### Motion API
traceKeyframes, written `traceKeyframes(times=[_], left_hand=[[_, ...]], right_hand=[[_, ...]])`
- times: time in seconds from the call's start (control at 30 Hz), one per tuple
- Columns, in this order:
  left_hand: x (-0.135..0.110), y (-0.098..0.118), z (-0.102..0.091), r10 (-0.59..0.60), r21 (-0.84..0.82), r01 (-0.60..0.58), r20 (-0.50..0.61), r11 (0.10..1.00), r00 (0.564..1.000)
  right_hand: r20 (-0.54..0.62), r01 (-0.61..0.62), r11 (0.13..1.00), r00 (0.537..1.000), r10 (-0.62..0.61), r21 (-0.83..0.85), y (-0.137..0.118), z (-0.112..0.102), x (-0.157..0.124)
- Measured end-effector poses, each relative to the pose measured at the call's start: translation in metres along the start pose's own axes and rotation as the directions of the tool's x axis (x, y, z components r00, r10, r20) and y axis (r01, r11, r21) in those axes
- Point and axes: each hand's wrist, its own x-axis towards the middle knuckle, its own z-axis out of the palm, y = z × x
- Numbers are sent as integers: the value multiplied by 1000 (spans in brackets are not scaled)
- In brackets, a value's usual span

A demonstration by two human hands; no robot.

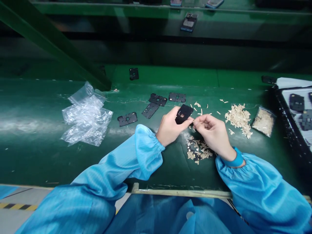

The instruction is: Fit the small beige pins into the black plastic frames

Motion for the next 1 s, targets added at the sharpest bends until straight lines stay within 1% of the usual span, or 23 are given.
traceKeyframes(times=[0.1, 0.3, 0.4, 0.63, 0.8, 0.9, 1.0], left_hand=[[1, -2, -1, -13, 50, 13, 4, 999, 1000], [0, -1, -2, 29, 183, -26, -13, 983, 999], [-1, 1, -2, 43, 184, -41, -7, 982, 999], [-1, 1, -2, 40, 79, -42, 26, 996, 999], [0, 0, -3, 22, 147, -23, 8, 989, 1000], [-1, 0, -3, 59, 206, -57, -4, 977, 998], [-3, 1, -2, 107, 237, -102, -9, 966, 994]], right_hand=[[4, 20, 999, 1000, -20, -26, -1, -1, 1], [31, -13, 1000, 999, 13, -21, -3, -3, 2], [47, -24, 1000, 999, 24, 0, -2, -3, 3], [34, -23, 1000, 999, 23, -7, 0, -4, 4], [28, 6, 996, 1000, -3, -85, 0, -4, 2], [35, 21, 990, 999, -16, -138, 0, -5, 1], [35, 15, 991, 999, -10, -134, -1, -5, 2]])
